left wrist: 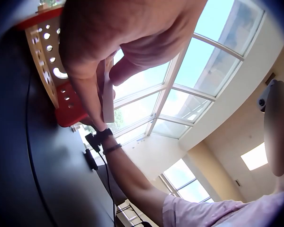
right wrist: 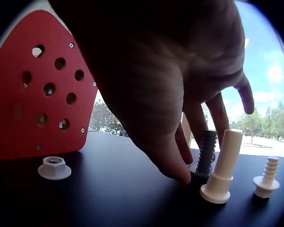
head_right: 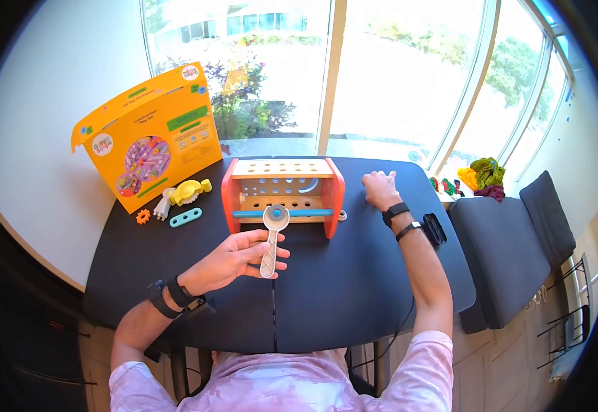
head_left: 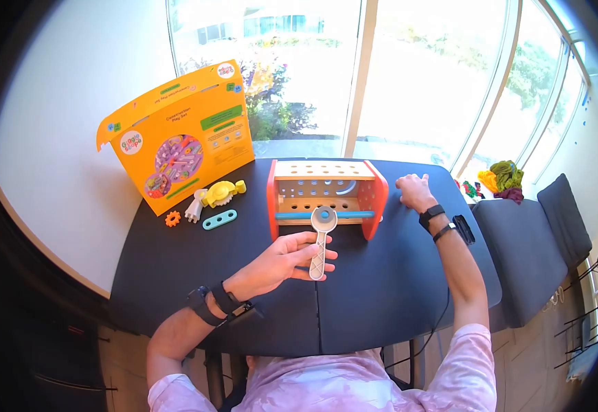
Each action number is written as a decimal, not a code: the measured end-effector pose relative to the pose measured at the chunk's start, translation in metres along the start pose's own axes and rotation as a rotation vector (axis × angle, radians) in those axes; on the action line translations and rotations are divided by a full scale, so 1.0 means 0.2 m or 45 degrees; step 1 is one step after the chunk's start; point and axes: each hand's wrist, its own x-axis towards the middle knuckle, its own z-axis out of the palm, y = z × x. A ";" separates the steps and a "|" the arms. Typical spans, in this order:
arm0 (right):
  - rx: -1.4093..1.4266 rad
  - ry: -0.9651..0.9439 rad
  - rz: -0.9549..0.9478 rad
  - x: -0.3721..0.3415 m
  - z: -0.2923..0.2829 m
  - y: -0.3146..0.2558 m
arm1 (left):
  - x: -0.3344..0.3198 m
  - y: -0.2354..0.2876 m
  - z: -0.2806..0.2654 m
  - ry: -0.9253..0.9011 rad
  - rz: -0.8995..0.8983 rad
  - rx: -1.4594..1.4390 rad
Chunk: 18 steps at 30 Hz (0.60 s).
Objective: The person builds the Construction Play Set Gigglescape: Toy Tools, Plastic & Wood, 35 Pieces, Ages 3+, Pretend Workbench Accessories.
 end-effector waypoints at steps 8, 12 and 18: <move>0.164 0.049 -0.101 0.11 -0.01 -0.03 | 0.03 0.02 -0.02 0.000 0.001 -0.003; 0.596 0.375 -0.160 0.12 -0.27 -0.08 | 0.08 0.03 -0.03 -0.012 0.013 -0.048; 0.984 0.708 -0.108 0.16 -0.66 -0.23 | 0.19 0.07 -0.02 -0.010 0.042 -0.055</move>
